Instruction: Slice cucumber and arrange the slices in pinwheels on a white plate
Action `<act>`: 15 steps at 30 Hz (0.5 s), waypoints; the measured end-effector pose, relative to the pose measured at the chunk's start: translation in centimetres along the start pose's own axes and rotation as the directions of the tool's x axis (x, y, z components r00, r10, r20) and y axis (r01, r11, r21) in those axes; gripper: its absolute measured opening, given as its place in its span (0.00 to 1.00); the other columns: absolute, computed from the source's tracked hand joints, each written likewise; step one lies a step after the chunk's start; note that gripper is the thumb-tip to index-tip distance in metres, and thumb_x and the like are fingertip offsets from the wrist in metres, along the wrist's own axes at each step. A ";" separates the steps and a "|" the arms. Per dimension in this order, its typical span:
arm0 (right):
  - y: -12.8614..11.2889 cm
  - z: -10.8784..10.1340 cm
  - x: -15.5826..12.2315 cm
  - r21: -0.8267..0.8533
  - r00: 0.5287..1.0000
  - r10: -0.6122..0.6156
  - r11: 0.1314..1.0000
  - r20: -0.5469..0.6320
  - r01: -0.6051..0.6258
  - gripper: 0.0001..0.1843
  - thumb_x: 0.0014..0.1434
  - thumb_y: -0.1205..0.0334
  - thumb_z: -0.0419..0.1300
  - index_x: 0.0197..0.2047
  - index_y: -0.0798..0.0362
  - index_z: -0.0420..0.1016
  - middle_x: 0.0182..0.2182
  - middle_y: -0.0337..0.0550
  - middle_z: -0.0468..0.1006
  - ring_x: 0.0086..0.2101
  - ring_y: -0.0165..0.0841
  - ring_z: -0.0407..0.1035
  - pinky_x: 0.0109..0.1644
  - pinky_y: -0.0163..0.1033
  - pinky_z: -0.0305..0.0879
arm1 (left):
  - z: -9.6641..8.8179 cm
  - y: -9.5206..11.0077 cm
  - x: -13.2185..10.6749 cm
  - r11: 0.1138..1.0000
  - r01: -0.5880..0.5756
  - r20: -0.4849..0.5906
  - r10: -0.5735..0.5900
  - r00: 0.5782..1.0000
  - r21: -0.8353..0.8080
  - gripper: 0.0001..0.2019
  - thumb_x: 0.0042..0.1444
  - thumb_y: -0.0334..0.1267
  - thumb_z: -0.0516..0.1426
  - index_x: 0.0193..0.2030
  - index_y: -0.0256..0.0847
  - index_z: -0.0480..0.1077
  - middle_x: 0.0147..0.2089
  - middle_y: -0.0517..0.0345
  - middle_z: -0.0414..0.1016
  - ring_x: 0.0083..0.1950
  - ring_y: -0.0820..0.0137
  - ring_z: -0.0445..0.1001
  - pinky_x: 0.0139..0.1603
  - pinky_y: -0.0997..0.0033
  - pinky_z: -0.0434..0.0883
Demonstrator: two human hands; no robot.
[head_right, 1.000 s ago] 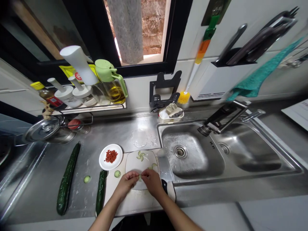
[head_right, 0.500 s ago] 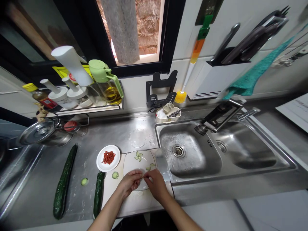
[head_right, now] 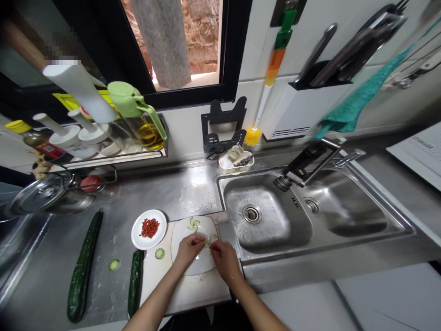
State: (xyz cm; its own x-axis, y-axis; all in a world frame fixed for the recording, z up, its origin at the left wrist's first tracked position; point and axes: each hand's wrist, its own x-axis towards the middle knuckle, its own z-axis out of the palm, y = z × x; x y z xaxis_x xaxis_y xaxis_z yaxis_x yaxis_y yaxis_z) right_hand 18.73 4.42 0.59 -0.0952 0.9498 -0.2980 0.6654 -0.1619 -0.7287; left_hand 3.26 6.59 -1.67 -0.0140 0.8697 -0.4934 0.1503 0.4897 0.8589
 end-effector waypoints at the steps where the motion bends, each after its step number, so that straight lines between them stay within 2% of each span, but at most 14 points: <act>1: 0.1 0.0 0.2 -0.031 1.000 -0.002 1.000 -0.013 0.001 0.12 0.54 0.65 0.50 0.33 0.50 0.75 0.30 0.41 0.77 0.36 0.36 0.69 0.40 0.37 0.59 | 0.1 0.0 0.3 0.998 -0.031 -0.015 0.032 0.999 0.050 0.07 0.44 0.39 0.59 0.29 0.38 0.74 0.23 0.62 0.73 0.26 0.75 0.68 0.29 0.76 0.64; 8: -0.2 -0.3 1.5 -0.233 1.000 0.011 0.972 -0.017 -0.015 0.13 0.57 0.66 0.50 0.36 0.51 0.76 0.32 0.42 0.77 0.38 0.35 0.67 0.43 0.36 0.57 | 0.8 0.5 1.4 0.949 -0.182 -0.021 0.194 0.981 0.258 0.06 0.49 0.35 0.55 0.30 0.40 0.74 0.27 0.61 0.75 0.29 0.74 0.71 0.33 0.75 0.66; 15: -0.3 -0.3 1.8 -0.312 0.999 0.031 0.950 0.025 -0.022 0.12 0.57 0.67 0.51 0.37 0.51 0.76 0.32 0.42 0.77 0.38 0.35 0.66 0.42 0.35 0.55 | 0.7 0.6 1.4 0.913 -0.222 0.009 0.233 0.972 0.342 0.07 0.50 0.32 0.54 0.31 0.41 0.74 0.28 0.62 0.76 0.31 0.74 0.72 0.35 0.75 0.67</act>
State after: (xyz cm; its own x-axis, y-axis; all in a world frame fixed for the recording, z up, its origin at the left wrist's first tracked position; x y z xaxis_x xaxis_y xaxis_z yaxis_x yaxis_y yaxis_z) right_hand 18.63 6.24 0.45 -0.0930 0.9374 -0.3355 0.8653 -0.0907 -0.4930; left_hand 4.07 8.04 -1.92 0.0303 0.9594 -0.2805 0.4781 0.2326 0.8470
